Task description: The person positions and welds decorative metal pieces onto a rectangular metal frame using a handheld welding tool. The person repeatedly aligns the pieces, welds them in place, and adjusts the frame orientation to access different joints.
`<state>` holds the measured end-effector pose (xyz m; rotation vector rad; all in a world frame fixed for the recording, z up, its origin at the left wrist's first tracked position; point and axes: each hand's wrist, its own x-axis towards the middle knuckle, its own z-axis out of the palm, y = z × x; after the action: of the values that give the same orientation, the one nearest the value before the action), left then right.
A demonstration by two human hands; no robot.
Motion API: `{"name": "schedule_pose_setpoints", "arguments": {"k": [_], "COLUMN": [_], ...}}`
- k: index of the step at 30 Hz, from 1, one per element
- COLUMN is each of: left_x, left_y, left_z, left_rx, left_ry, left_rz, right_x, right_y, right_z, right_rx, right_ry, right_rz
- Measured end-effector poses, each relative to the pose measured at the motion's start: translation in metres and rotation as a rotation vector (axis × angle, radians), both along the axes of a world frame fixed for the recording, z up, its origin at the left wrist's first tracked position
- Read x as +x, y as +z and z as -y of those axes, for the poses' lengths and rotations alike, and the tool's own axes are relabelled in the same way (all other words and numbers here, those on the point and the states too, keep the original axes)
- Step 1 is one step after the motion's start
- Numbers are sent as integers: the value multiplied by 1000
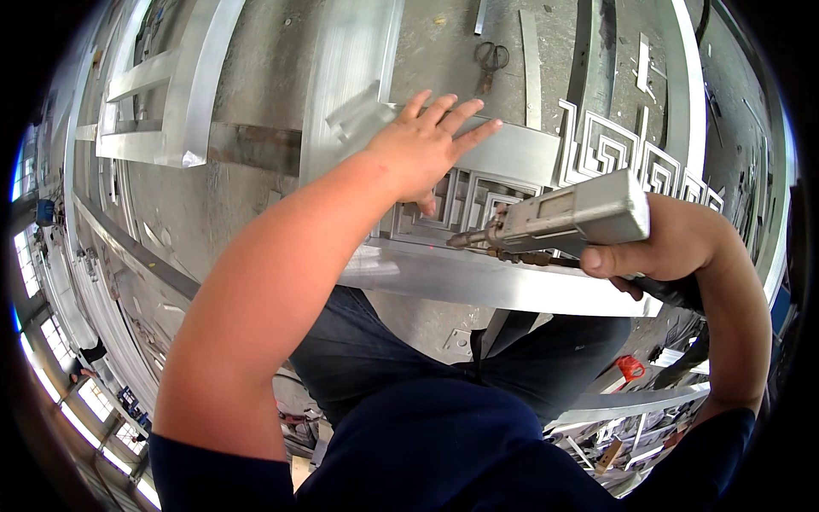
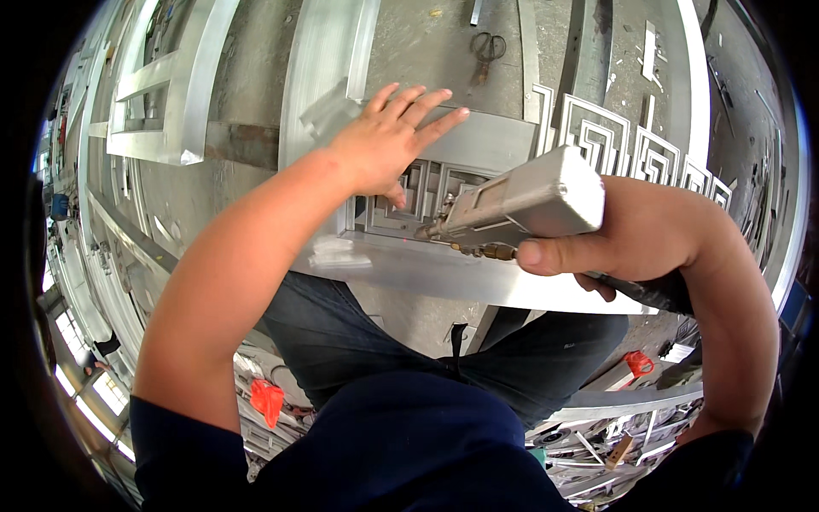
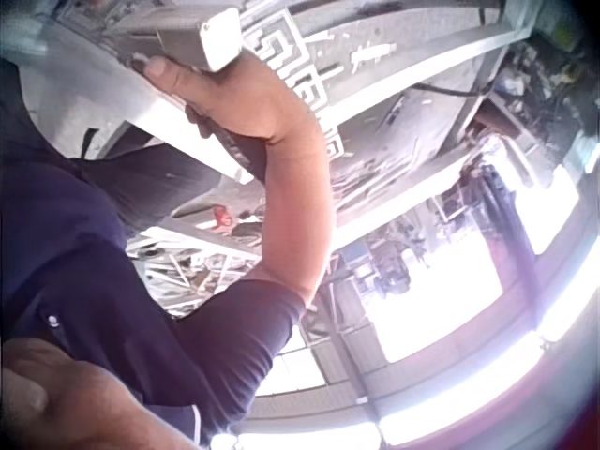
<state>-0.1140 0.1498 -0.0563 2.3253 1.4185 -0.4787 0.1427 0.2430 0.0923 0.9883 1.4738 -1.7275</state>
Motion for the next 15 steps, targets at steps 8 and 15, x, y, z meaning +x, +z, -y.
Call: {"name": "schedule_pose_setpoints", "arguments": {"k": [8,15], "left_x": [0,1], "left_y": [4,4], "left_z": [0,0], "left_rx": [-26,-29], "left_ry": [32,32], "left_rz": [23,10], "right_x": [-30,-41], "right_y": [-29,-36], "right_z": [3,6], "right_rx": [-4,19], "right_ry": [72,145], "right_rz": [-90,-80]}}
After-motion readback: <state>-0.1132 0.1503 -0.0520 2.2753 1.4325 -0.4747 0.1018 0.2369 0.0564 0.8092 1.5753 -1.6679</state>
